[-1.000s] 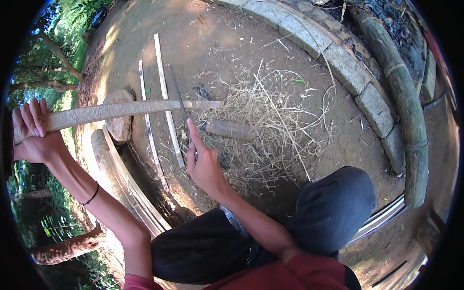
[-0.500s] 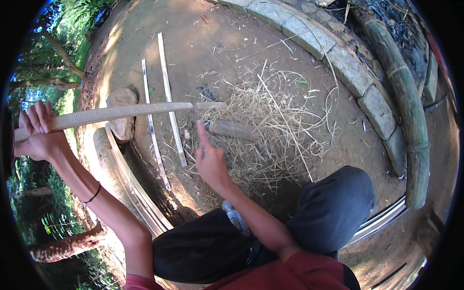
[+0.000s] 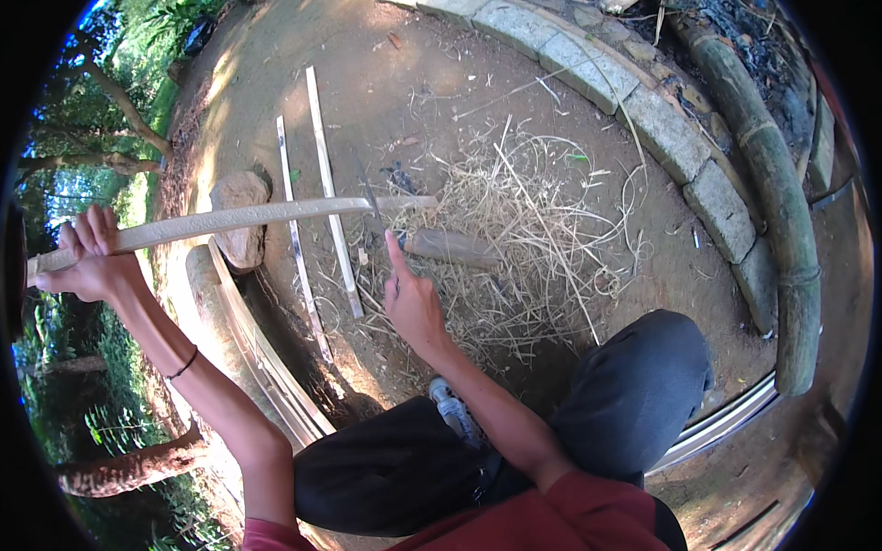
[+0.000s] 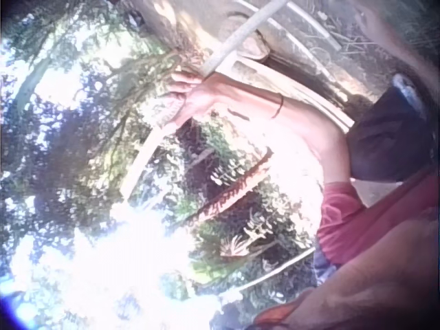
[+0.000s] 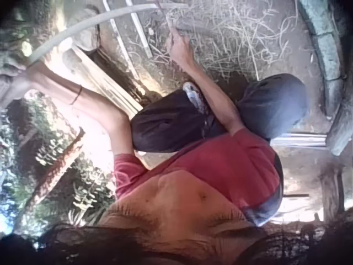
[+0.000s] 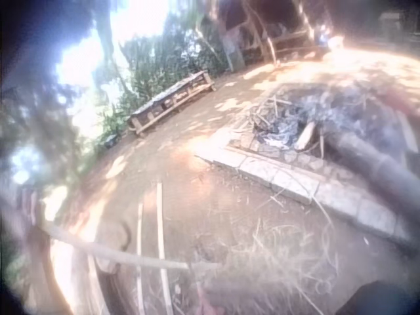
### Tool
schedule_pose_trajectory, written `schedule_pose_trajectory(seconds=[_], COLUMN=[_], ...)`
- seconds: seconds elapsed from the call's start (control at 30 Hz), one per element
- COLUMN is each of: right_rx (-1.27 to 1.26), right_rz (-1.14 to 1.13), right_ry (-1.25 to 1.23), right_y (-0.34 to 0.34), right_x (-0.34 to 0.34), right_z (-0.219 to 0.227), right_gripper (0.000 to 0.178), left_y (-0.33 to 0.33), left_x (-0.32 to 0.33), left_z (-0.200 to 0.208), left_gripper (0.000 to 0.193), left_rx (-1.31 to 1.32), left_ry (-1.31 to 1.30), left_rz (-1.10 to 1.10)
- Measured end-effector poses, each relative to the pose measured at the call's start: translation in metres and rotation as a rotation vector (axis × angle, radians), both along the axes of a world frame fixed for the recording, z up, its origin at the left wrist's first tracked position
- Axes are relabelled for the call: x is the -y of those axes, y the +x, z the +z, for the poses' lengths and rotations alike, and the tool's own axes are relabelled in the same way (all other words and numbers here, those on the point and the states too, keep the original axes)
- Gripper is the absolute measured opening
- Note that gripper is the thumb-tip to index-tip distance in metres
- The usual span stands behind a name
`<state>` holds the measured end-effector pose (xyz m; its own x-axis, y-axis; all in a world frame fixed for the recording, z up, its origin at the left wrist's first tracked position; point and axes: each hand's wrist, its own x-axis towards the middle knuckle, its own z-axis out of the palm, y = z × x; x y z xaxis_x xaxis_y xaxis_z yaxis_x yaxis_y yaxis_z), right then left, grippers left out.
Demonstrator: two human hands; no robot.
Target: The person shaves a piece of wood with a knife, repeatedly drawing the blade along the length of the wood to remove thin layers.
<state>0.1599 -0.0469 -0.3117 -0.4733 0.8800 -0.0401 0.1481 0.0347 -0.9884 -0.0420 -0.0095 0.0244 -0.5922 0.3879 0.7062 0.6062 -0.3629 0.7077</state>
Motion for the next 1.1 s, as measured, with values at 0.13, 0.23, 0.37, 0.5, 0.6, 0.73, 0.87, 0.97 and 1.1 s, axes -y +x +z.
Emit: schedule_pose_trajectory(seconds=[0.13, 0.23, 0.37, 0.5, 0.6, 0.73, 0.87, 0.97, 1.1], right_rx=[-0.035, -0.103, -0.048, -0.068, -0.081, -0.113, -0.059, -0.048, -0.024], right_rz=[0.009, -0.040, -0.081, 0.119, 0.090, 0.107, 0.267, 0.323, 0.332], right_ry=[-0.029, -0.046, -0.199, -0.629, -0.654, -0.273, -0.333, -0.462, -0.703], right_y=[-0.005, -0.001, -0.001, 0.010, 0.034, 0.051, 0.051, 0.051, 0.051], right_x=[0.001, 0.002, -0.007, -0.025, -0.035, -0.037, -0.046, -0.055, -0.062], right_z=[0.013, 0.012, -0.020, 0.004, 0.038, 0.074, 0.131, 0.157, 0.159], right_gripper=[0.071, 0.067, 0.048, 0.030, 0.031, 0.045, 0.053, 0.052, 0.053], left_y=[0.021, 0.019, 0.033, 0.041, 0.052, 0.078, 0.072, 0.071, 0.058], left_x=[-0.004, -0.010, -0.020, -0.013, -0.021, -0.028, -0.023, -0.025, -0.022], left_z=[-0.001, 0.000, 0.001, 0.003, 0.003, 0.020, 0.030, 0.034, 0.016], left_gripper=[0.070, 0.070, 0.066, 0.064, 0.063, 0.069, 0.068, 0.067, 0.066], left_rx=[0.022, 0.061, 0.136, 0.096, 0.071, 0.123, 0.114, 0.154, 0.237], left_ry=[-0.022, 0.018, 0.104, 0.105, 0.131, 0.177, 0.182, 0.164, 0.166], left_rz=[0.008, -0.017, -0.049, 0.000, -0.003, 0.028, -0.093, -0.156, -0.195])
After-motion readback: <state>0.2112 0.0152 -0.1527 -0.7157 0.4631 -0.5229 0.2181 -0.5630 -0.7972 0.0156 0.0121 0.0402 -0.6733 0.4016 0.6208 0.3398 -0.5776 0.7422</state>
